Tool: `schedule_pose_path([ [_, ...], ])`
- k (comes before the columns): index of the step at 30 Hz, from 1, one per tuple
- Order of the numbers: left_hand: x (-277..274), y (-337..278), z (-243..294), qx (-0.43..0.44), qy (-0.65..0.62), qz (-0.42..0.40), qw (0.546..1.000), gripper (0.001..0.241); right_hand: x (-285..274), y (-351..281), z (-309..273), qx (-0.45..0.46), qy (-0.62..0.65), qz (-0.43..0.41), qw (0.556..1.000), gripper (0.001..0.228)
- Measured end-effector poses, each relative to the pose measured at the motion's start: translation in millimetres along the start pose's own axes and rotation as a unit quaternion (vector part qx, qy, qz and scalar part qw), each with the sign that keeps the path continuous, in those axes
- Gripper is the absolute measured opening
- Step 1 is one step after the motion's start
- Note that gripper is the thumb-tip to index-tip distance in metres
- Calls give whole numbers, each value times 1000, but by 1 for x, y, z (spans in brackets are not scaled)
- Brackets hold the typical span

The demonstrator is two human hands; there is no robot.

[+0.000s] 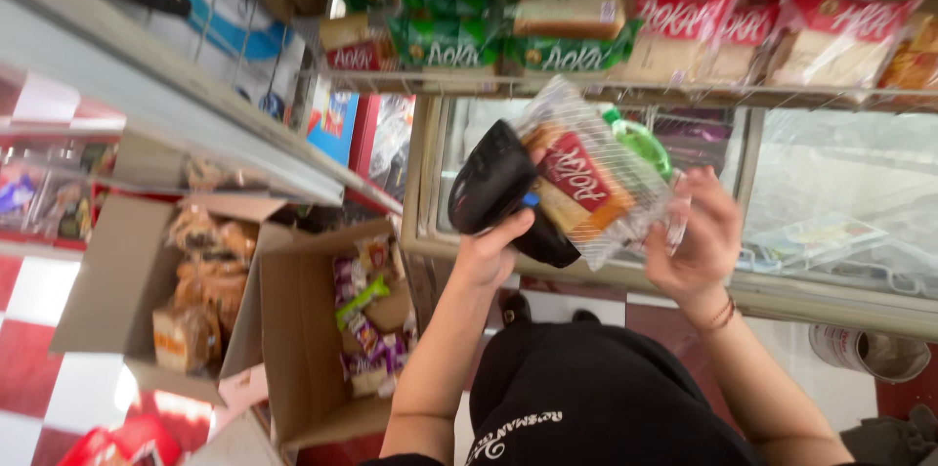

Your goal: The person scans various packaged bread items on store shelves and inside a cardboard box using a handheld scanner, moving the scanned items back and forth.

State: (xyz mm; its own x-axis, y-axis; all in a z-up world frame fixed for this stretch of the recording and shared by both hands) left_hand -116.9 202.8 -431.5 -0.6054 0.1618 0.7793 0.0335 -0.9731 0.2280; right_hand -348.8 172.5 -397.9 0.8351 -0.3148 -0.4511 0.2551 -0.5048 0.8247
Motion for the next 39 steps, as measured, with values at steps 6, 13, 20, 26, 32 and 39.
schedule_pose_path([
  [6, -40, 20, -2, -17, -5, 37, 999, 64, 36, -23, 34, 381, 463, 23, 800, 71],
  [13, -54, 47, 35, -186, 221, -38, 956, 61, 80, 0, 31, 398, 336, -244, 818, 65],
  [20, -66, 44, 84, -211, 104, -87, 968, 86, 103, 25, 37, 462, 405, -4, 789, 63],
  [26, -43, 49, 72, -157, 167, -123, 966, 90, 127, 39, 5, 442, 465, 92, 761, 69],
  [32, -25, 81, 96, -148, 212, -121, 958, 91, 74, 59, 37, 383, 458, 141, 790, 64],
  [39, 97, 126, 127, 21, 376, -293, 879, 62, -33, 132, 61, 313, 264, 1, 912, 54],
])
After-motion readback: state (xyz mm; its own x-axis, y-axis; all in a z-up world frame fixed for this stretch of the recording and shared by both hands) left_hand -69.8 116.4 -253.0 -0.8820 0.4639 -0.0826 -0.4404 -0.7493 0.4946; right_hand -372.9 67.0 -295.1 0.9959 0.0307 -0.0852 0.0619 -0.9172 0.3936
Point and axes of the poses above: each hand's wrist, its own y-axis towards the middle knuckle, its own x-axis out of the palm, z = x × y, the point moved 3 cm from there along y, towards the middle knuckle, and after that the axes turned 14 degrees about -y, right-handed, at the moved point
